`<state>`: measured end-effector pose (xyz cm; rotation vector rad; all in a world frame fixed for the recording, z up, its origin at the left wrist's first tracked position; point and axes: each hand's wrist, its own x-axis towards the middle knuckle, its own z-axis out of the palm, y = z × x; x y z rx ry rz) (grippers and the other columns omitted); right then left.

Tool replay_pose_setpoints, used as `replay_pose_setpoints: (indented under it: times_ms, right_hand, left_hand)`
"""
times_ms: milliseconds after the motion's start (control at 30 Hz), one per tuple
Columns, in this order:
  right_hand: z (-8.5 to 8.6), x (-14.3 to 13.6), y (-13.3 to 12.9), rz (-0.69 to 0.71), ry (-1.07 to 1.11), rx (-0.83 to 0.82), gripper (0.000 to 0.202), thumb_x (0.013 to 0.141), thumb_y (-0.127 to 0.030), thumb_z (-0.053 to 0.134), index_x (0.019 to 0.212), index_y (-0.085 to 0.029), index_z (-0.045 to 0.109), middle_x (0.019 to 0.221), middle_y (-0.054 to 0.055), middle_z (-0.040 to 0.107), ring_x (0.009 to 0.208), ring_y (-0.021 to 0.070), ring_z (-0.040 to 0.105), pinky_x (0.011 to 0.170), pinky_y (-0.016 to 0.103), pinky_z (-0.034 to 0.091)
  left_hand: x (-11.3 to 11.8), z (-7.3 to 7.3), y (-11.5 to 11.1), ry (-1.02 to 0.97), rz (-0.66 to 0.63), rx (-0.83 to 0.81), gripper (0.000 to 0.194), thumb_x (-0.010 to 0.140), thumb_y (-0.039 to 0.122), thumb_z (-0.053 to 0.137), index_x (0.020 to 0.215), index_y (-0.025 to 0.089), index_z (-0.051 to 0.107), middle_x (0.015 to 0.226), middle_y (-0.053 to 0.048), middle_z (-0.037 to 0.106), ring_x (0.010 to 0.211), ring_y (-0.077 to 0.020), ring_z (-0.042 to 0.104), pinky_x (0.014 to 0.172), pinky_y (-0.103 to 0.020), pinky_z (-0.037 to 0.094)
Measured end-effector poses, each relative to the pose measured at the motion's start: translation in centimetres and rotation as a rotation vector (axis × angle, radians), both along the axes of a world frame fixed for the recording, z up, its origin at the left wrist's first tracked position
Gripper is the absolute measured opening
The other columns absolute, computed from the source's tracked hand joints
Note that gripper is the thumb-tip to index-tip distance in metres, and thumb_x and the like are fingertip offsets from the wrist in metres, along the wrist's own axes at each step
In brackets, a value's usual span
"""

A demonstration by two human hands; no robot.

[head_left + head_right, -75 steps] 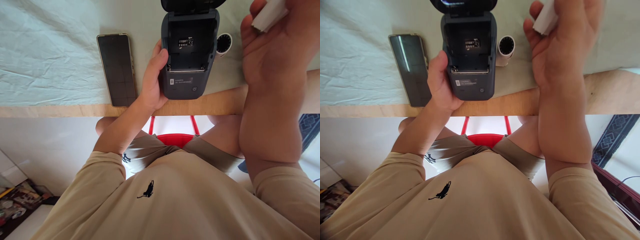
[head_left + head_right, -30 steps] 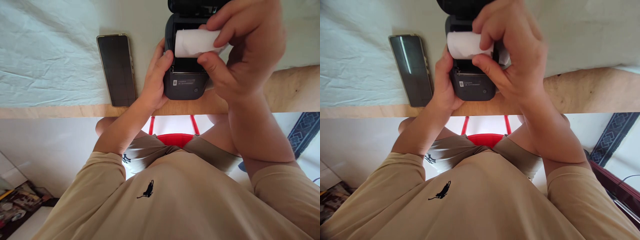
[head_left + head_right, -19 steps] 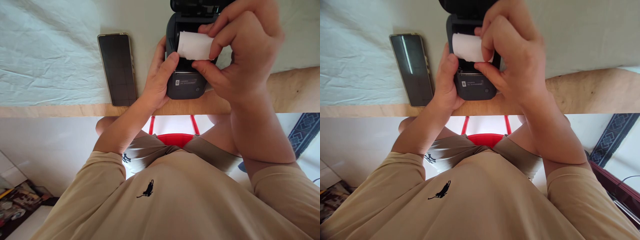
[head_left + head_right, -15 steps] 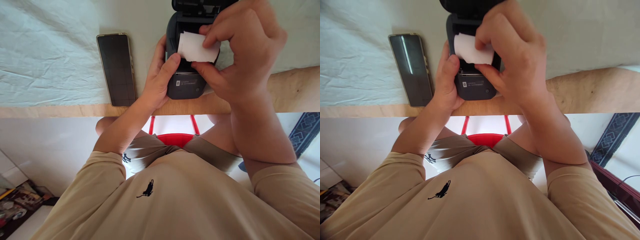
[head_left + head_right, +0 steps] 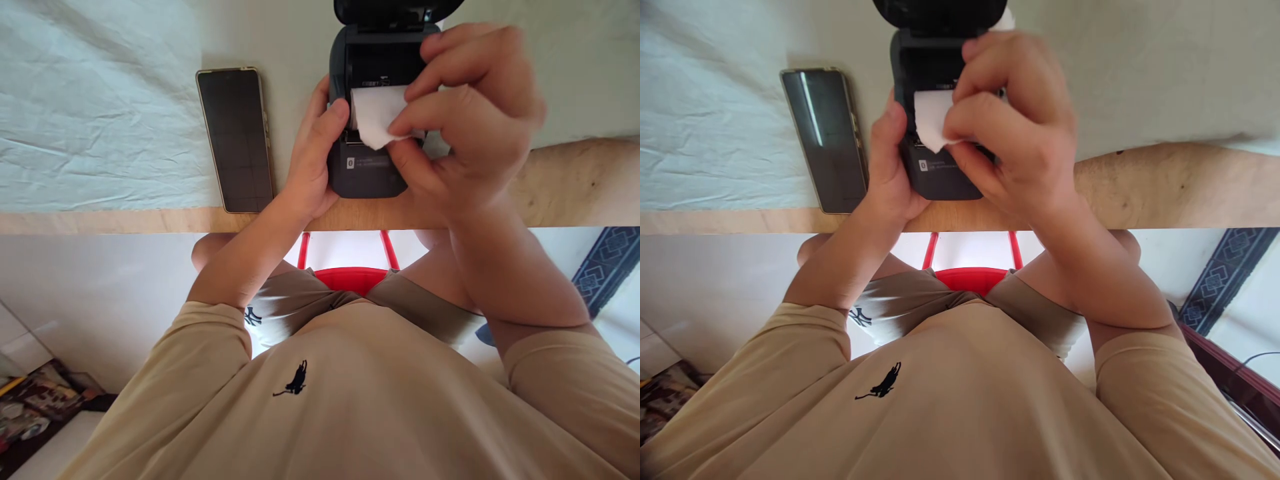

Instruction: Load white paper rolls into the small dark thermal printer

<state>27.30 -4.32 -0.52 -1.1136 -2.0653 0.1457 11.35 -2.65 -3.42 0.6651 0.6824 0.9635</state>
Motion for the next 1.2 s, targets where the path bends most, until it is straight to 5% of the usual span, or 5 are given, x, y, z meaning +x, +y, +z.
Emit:
replay_pose_setpoints:
  times_ms: [200, 400, 633, 867, 1200]
  right_hand:
    - [-0.6, -0.1, -0.2, 0.109, 0.033, -0.022, 0.020, 0.069, -0.032, 0.056, 0.086, -0.023, 0.059, 0.103, -0.002, 0.048, 0.116, 0.0112, 0.043, 0.105, 0.033, 0.043]
    - [0.2, -0.7, -0.5, -0.179, 0.227, -0.282, 0.029, 0.071, -0.040, 0.051, 0.094, -0.022, 0.052, 0.107, 0.002, 0.044, 0.111, 0.0075, 0.044, 0.106, 0.030, 0.042]
    - [0.1, -0.6, -0.3, -0.091, 0.212, -0.365, 0.044, 0.065, -0.045, 0.058, 0.100, -0.020, 0.046, 0.114, 0.004, 0.039, 0.118, 0.0103, 0.040, 0.104, 0.028, 0.045]
    - [0.8, -0.8, -0.6, -0.094, 0.595, -0.493, 0.045, 0.076, -0.030, 0.048, 0.119, -0.030, 0.031, 0.130, -0.006, 0.033, 0.128, 0.0072, 0.038, 0.101, 0.021, 0.042]
    - [1.4, -1.5, 0.6, -0.201, 0.775, -0.357, 0.034, 0.079, -0.029, 0.044, 0.113, -0.025, 0.044, 0.118, -0.003, 0.045, 0.114, 0.0025, 0.045, 0.096, 0.020, 0.046]
  left_hand:
    - [-0.3, -1.0, 0.2, 0.010, 0.014, 0.004, 0.049, 0.053, 0.045, 0.072, 0.097, 0.038, 0.054, 0.089, 0.003, 0.066, 0.102, -0.0239, 0.058, 0.077, -0.033, 0.051]
    - [-0.3, 0.0, -0.2, 0.028, -0.014, 0.044, 0.044, 0.061, 0.025, 0.069, 0.097, 0.036, 0.049, 0.089, 0.005, 0.062, 0.088, -0.0166, 0.062, 0.077, -0.030, 0.053]
    - [-0.4, -0.3, -0.2, 0.027, 0.038, 0.024, 0.041, 0.063, 0.031, 0.065, 0.100, 0.038, 0.050, 0.094, 0.005, 0.063, 0.098, -0.0191, 0.062, 0.084, -0.032, 0.051]
    - [-0.3, -0.9, -0.1, 0.025, -0.005, 0.099, 0.049, 0.058, 0.026, 0.070, 0.100, 0.041, 0.050, 0.097, 0.007, 0.062, 0.103, -0.0194, 0.060, 0.085, -0.031, 0.052]
    - [0.0, -0.3, -0.5, 0.051, -0.002, 0.100, 0.058, 0.053, 0.028, 0.073, 0.105, 0.040, 0.051, 0.105, 0.005, 0.060, 0.109, -0.0216, 0.056, 0.088, -0.033, 0.049]
